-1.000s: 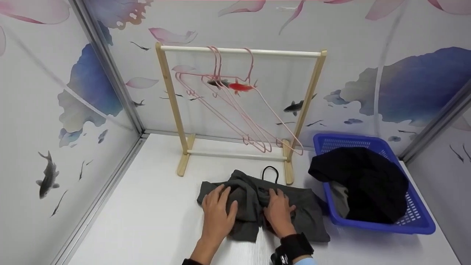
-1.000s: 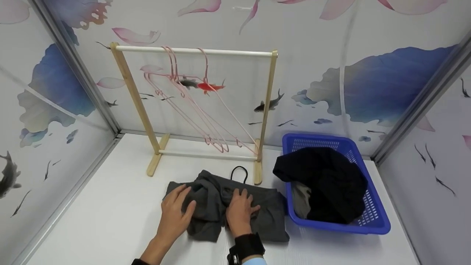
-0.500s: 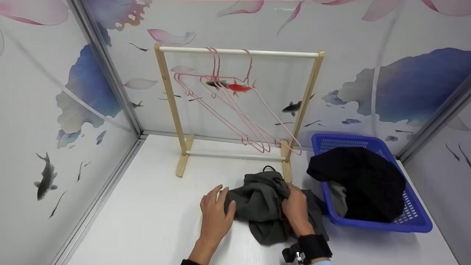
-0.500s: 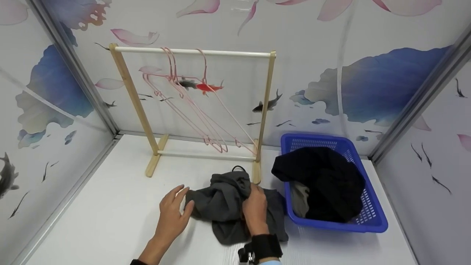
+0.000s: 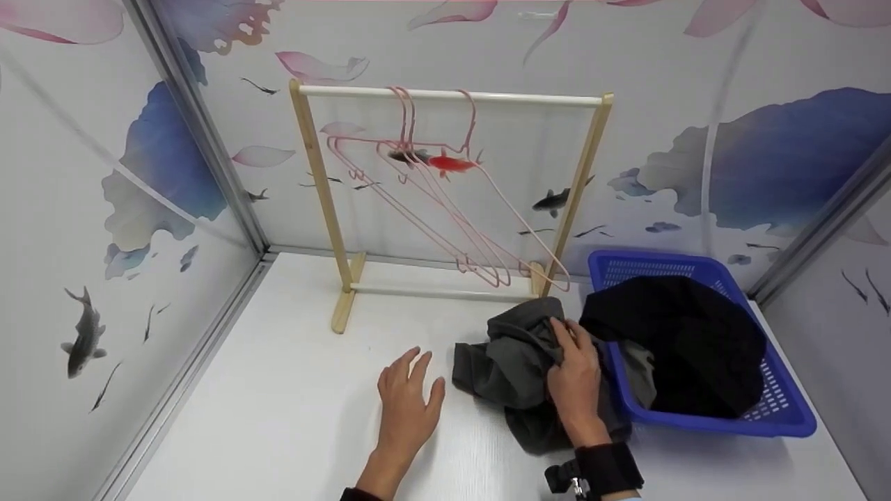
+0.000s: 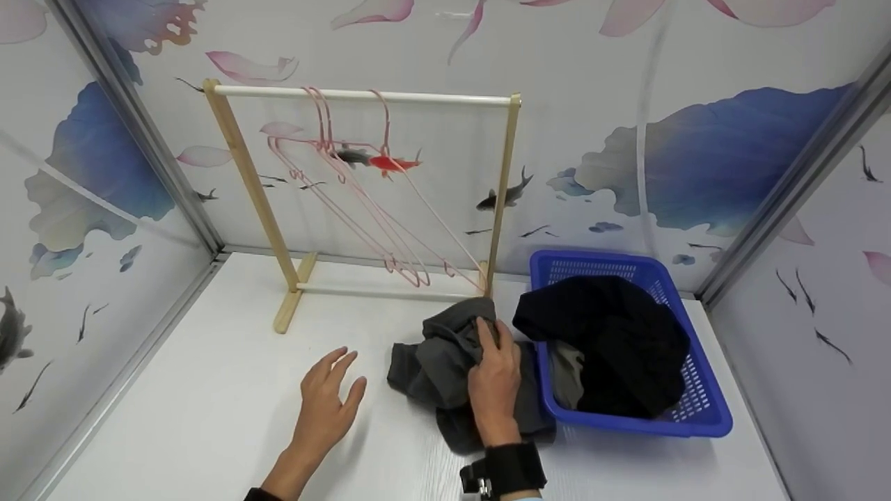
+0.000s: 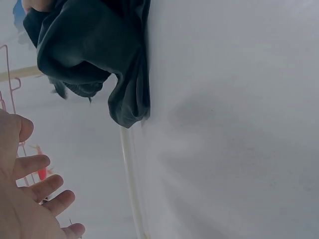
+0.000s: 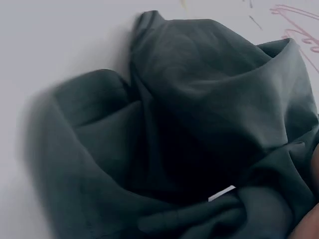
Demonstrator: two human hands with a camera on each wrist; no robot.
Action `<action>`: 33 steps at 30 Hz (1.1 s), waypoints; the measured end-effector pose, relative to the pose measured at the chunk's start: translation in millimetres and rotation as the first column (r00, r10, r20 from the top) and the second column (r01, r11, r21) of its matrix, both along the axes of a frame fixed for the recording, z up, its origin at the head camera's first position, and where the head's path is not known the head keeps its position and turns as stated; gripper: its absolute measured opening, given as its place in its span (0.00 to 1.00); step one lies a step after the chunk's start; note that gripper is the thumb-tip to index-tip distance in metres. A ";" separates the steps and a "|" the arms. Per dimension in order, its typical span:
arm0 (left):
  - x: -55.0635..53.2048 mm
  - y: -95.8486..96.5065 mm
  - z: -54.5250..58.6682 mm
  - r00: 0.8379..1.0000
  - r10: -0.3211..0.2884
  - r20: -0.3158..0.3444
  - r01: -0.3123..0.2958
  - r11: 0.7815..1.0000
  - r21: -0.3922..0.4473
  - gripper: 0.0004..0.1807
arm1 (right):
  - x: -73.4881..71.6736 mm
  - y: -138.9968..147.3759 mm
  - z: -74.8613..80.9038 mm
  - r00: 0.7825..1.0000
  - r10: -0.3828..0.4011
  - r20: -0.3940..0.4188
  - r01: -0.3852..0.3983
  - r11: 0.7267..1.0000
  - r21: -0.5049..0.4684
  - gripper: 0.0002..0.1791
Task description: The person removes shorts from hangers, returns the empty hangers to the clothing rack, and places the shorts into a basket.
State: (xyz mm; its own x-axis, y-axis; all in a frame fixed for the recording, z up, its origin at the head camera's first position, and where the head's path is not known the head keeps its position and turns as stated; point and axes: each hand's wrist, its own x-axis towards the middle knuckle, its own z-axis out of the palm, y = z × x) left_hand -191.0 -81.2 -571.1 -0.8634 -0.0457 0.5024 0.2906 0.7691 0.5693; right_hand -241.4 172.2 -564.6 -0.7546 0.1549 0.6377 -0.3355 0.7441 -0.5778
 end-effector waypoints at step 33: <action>1.0 -2.7 -3.6 1.000 0.006 -0.031 -0.006 1.000 0.002 0.20 | 20.3 -37.4 -48.4 0.865 0.055 0.498 -0.210 0.943 0.259 0.37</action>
State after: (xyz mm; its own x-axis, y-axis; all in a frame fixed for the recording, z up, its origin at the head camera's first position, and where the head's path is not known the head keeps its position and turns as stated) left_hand -190.0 -83.9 -574.6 -0.8472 -0.0523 0.5287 0.3031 0.7698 0.5618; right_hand -221.1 134.8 -613.0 -0.9758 -0.1055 0.1916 -0.1832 0.8728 -0.4524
